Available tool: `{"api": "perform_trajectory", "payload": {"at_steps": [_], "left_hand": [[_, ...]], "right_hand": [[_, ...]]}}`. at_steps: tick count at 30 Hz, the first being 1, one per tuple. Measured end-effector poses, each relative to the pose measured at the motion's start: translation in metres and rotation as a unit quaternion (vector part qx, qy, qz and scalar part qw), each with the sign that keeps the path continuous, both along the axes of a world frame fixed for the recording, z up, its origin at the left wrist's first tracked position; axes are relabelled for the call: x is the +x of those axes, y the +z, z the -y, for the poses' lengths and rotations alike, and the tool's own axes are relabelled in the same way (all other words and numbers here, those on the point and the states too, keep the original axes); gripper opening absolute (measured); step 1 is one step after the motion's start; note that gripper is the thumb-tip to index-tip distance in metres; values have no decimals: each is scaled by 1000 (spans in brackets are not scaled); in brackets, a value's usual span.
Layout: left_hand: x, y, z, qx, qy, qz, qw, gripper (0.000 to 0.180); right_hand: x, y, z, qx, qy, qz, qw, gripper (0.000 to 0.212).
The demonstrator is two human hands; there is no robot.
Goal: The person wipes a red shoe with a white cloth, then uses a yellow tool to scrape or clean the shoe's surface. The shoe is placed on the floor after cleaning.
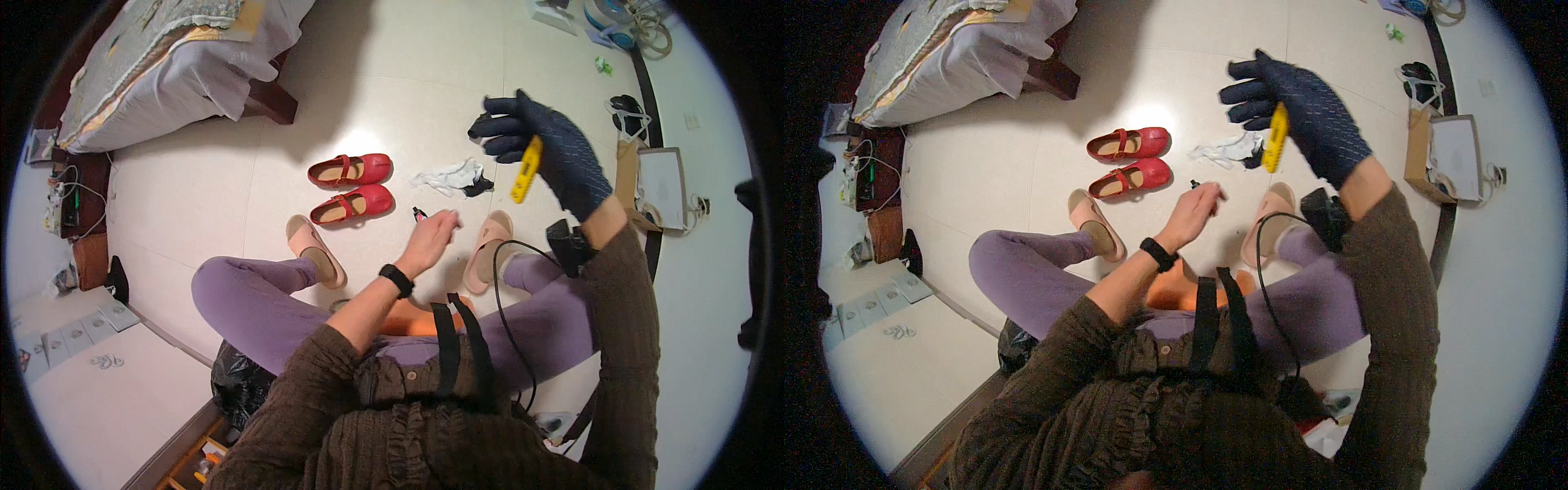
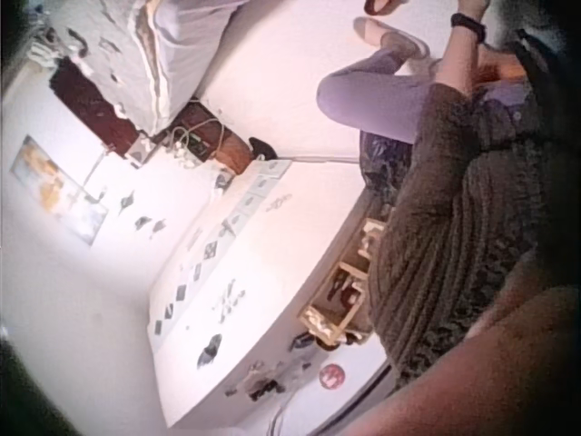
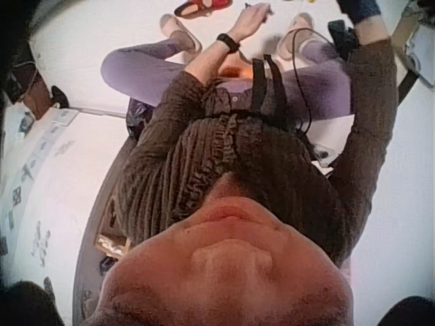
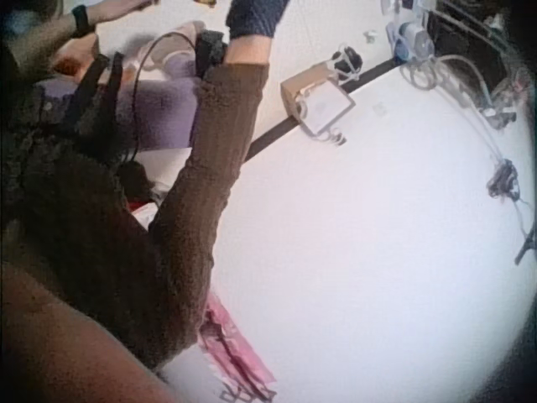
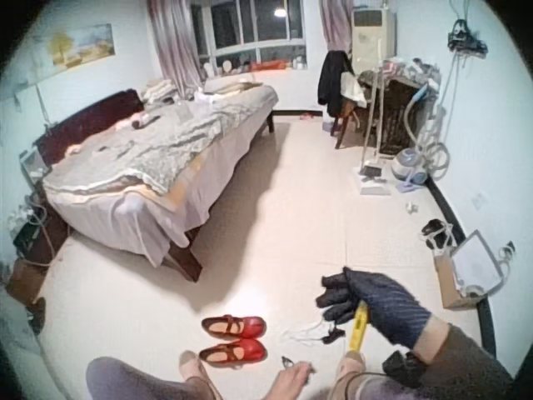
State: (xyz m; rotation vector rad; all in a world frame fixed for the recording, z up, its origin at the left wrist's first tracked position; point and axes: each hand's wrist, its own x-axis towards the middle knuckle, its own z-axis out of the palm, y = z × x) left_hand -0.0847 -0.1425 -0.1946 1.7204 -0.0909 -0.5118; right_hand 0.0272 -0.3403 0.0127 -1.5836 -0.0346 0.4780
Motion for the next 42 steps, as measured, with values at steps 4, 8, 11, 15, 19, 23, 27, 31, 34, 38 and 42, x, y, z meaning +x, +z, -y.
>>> {"api": "perform_trajectory", "payload": {"at_steps": [4, 8, 11, 15, 19, 23, 27, 31, 34, 38, 42], "left_hand": [[-7, 63, 33, -136, 11, 32, 990, 37], [-17, 92, 43, -104, 68, 47, 991, 27], [-21, 98, 39, -83, 90, 36, 992, 27], [-17, 106, 41, -117, 101, 43, 987, 30], [-10, 111, 46, -92, 54, 68, 992, 27], [-4, 110, 17, 26, -69, 171, 982, 21], [17, 129, -71, 125, 49, 120, 984, 31], [48, 175, -168, 219, 120, 81, 965, 45], [54, 199, -198, 294, 137, 60, 944, 41], [52, 210, -207, 469, 18, 35, 882, 33], [50, 203, -227, 574, -103, -45, 811, 47]], "right_hand": [[-13, -11, -24, -1, -6, -47, 999, 63], [-18, -10, -26, 46, 5, -80, 996, 63], [-18, -12, -18, 66, 5, -107, 992, 62], [-21, -30, -17, 104, 54, -125, 985, 47], [-26, -44, -19, 37, 109, -177, 977, 40], [-5, -36, -5, 30, 66, -160, 984, 56], [30, -28, 23, 100, -63, -99, 988, 92], [64, -41, 45, 177, -105, -31, 978, 98], [92, -54, 53, 214, -158, -34, 963, 88], [118, -69, 59, 186, -163, -7, 969, 88], [147, -89, 64, 192, -171, -46, 965, 87]]}}
